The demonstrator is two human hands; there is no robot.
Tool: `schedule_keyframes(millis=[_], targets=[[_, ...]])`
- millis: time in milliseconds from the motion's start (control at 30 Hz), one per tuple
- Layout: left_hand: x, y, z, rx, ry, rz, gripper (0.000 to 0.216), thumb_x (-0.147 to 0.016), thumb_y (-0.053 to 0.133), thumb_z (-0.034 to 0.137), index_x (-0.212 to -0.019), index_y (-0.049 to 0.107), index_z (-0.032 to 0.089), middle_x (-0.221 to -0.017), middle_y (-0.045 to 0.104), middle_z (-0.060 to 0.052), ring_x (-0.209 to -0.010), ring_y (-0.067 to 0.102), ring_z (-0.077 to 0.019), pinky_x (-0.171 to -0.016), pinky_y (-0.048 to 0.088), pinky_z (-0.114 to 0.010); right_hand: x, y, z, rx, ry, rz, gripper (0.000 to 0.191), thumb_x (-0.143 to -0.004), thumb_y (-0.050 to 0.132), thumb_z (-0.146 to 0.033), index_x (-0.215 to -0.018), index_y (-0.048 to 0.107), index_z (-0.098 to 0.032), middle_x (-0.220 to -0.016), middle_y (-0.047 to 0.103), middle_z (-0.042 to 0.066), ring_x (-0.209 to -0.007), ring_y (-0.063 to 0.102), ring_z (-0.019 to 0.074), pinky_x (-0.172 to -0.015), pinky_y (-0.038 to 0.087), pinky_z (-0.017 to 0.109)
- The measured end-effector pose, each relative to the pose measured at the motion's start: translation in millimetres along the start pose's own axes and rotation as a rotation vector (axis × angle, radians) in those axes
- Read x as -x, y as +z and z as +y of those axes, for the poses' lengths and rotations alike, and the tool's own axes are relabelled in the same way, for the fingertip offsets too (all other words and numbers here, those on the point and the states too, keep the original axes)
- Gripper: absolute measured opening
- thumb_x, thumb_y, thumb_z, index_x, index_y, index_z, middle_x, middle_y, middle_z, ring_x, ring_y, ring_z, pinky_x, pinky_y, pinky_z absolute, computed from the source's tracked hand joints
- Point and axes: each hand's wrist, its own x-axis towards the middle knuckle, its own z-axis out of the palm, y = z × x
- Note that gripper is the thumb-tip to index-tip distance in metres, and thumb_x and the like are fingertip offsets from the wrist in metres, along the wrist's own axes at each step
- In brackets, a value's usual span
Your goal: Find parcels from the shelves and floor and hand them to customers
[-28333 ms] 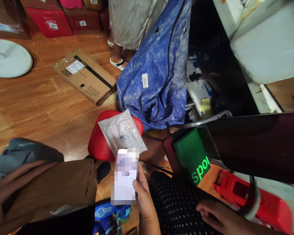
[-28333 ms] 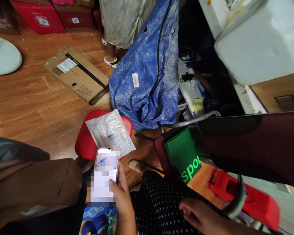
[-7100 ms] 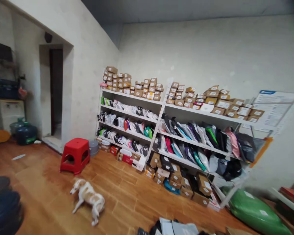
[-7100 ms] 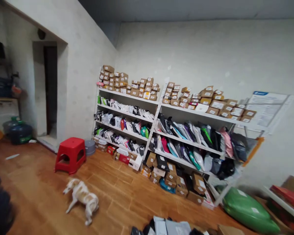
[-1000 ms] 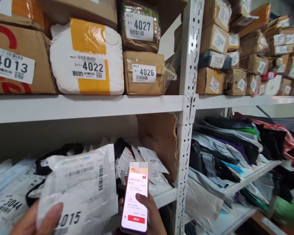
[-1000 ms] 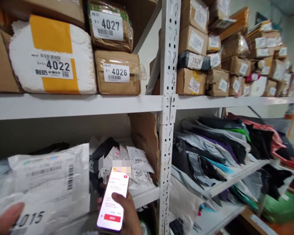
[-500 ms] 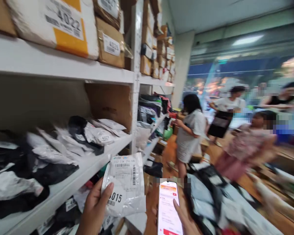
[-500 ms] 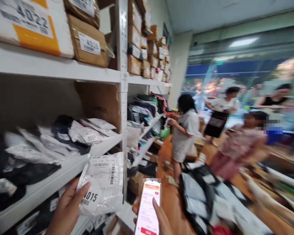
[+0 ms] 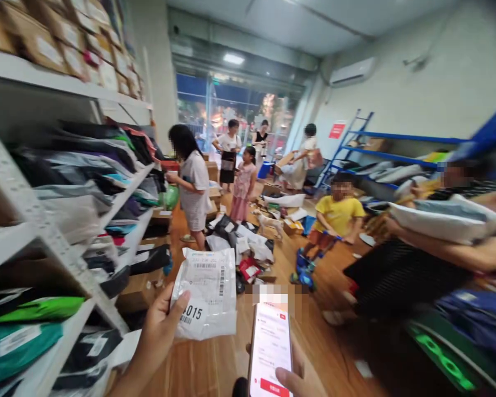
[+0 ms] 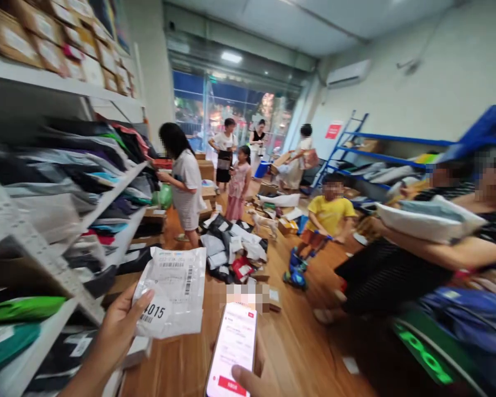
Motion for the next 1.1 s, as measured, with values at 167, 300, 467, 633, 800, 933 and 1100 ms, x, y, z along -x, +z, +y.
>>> schedule_keyframes(millis=[167,300,467,633,800,933,1100], targets=[[-17.9,95.8,-30.5,-0.034,-0.036,-0.113,0.053,-0.061,0.075,0.05,-0.1,0.065,0.015,-0.088,0.072,-0.007,-0.078,0.066,-0.0246,-0.064,0.055,-0.028,16.0,-53.0,-54.6,-0.016,-0.186,-0.066,0.109,-0.047,0.081,-0.022,-0.133,0.014,-0.014,-0.11,0.066,0.02,-0.094,0.065,0.0254,-0.074,0.05,0.035],[-34.5,177.6,-57.7,-0.027,-0.111,-0.15,0.057,-0.055,0.078,0.051,-0.098,0.066,0.016,-0.084,0.072,-0.006,-0.07,0.065,-0.0223,-0.057,0.055,-0.027,7.7,-104.7,-96.0,-0.023,-0.241,-0.051,0.109,-0.048,0.08,-0.022,-0.133,0.013,-0.017,-0.111,0.066,0.017,-0.093,0.065,0.0246,-0.073,0.049,0.034],[-50.7,261.8,-93.2,0.008,-0.175,-0.222,0.057,-0.053,0.079,0.05,-0.098,0.066,0.017,-0.081,0.072,-0.005,-0.06,0.064,-0.0189,-0.05,0.053,-0.024,-5.6,-164.1,-137.0,-0.002,-0.298,0.001,0.118,-0.05,0.081,-0.023,-0.137,0.001,-0.018,-0.116,0.063,0.017,-0.099,0.062,0.0272,-0.078,0.049,0.039],[-59.0,316.7,-111.6,0.022,-0.194,-0.256,0.055,-0.051,0.08,0.05,-0.093,0.066,0.017,-0.08,0.072,-0.005,-0.071,0.066,-0.0227,-0.057,0.055,-0.025,-14.1,-201.9,-163.2,0.002,-0.298,0.008,0.118,-0.051,0.083,-0.03,-0.138,0.004,-0.02,-0.125,0.057,0.017,-0.104,0.06,0.0289,-0.08,0.049,0.038],[-64.5,349.0,-116.6,0.016,-0.227,-0.334,0.05,-0.054,0.079,0.05,-0.09,0.067,0.017,-0.078,0.072,-0.004,-0.074,0.066,-0.0221,-0.053,0.052,-0.022,-18.4,-216.5,-183.9,-0.035,-0.288,-0.051,0.13,-0.053,0.083,-0.036,-0.138,-0.014,-0.019,-0.13,0.053,0.019,-0.107,0.059,0.0293,-0.082,0.049,0.037],[-75.9,364.2,-117.7,0.022,-0.252,-0.366,0.048,-0.057,0.078,0.049,-0.091,0.067,0.019,-0.08,0.072,-0.004,-0.075,0.066,-0.0212,-0.053,0.051,-0.02,-28.8,-213.7,-197.6,-0.076,-0.278,-0.009,0.136,-0.053,0.084,-0.033,-0.136,-0.023,-0.021,-0.135,0.048,0.019,-0.11,0.058,0.029,-0.08,0.05,0.036],[-107.5,373.5,-119.4,0.01,-0.255,-0.434,0.048,-0.058,0.077,0.05,-0.093,0.067,0.019,-0.082,0.072,-0.004,-0.079,0.066,-0.022,-0.056,0.052,-0.022,-57.1,-204.7,-209.7,-0.119,-0.356,-0.003,0.134,-0.057,0.083,-0.029,-0.135,-0.026,-0.017,-0.123,0.06,0.018,-0.105,0.062,0.0245,-0.084,0.051,0.035]])
